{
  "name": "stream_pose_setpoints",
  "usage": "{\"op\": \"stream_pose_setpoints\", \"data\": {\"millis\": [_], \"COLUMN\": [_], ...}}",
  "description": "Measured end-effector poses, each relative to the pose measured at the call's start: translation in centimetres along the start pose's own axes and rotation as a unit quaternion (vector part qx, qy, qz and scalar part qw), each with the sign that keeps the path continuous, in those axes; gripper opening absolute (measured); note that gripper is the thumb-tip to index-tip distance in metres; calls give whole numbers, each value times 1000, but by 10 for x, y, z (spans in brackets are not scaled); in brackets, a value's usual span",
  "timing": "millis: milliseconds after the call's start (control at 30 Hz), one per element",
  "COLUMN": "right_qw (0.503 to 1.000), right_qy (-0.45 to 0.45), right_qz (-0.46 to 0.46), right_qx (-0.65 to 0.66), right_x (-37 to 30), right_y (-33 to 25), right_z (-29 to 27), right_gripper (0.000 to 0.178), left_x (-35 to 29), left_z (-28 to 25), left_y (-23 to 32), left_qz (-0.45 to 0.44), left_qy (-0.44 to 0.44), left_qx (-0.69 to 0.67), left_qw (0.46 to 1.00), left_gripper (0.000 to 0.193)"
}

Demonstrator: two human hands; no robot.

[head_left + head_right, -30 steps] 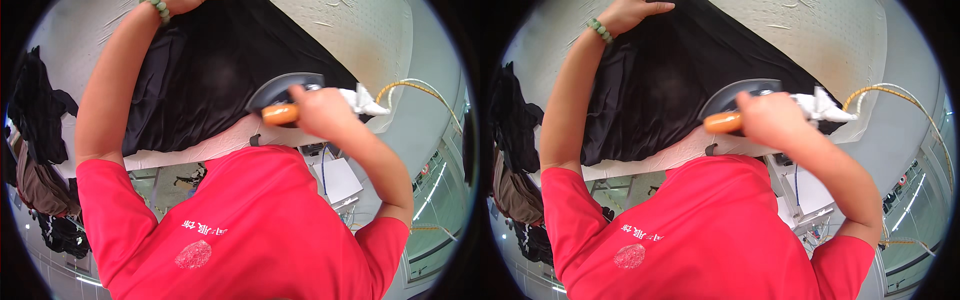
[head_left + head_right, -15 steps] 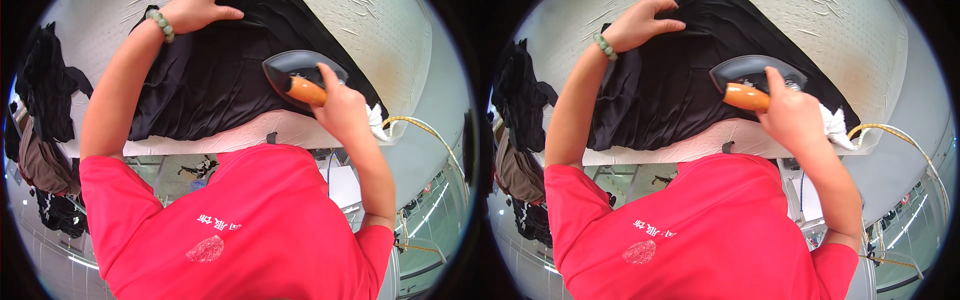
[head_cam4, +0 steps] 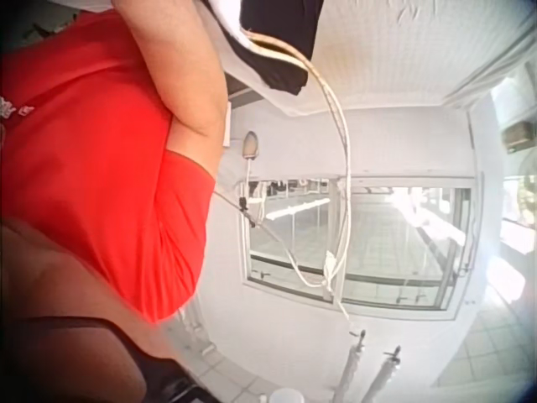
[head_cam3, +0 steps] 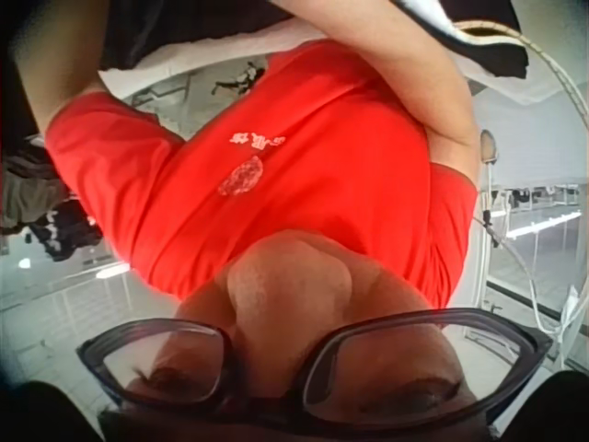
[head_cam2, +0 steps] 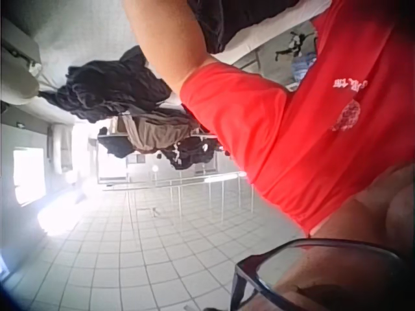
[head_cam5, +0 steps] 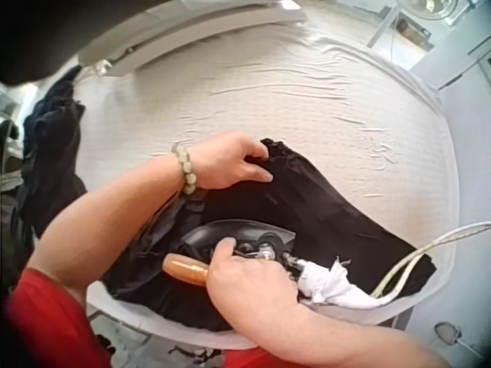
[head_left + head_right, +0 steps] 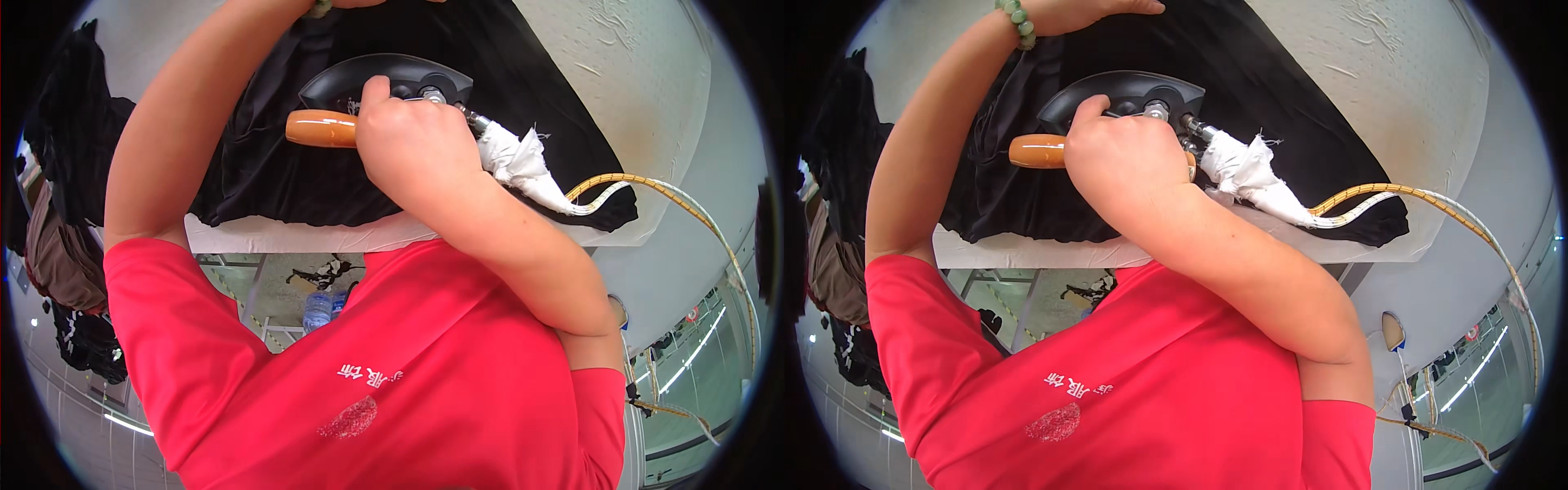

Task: Ironing black shirts on a professional workbench using a steam iron.

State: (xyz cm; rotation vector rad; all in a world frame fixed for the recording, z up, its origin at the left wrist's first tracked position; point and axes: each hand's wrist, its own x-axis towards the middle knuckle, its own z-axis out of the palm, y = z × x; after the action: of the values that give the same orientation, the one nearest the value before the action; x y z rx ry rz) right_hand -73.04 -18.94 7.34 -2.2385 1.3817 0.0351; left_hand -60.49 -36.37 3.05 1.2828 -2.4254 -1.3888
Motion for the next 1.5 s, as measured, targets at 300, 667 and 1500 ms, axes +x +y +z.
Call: {"op": "stream_pose_setpoints", "data": {"millis": [300, 667, 1500], "right_qw": [975, 926, 981], "right_qy": [-153, 154, 151], "right_qz": [141, 306, -75], "right_qx": [-73, -158, 92], "right_x": [-31, -39, -158], "right_y": [46, 258, 131], "right_z": [-43, -93, 77], "right_gripper": [53, 52, 20], "left_x": [-3, 19, 41], "left_z": [-2, 12, 54], "left_y": [-18, -1, -16], "left_qz": [-11, -25, -92], "left_qy": [-25, -37, 174], "left_qx": [4, -18, 132], "left_qw": [1000, 999, 971], "left_gripper": [40, 40, 48]}}
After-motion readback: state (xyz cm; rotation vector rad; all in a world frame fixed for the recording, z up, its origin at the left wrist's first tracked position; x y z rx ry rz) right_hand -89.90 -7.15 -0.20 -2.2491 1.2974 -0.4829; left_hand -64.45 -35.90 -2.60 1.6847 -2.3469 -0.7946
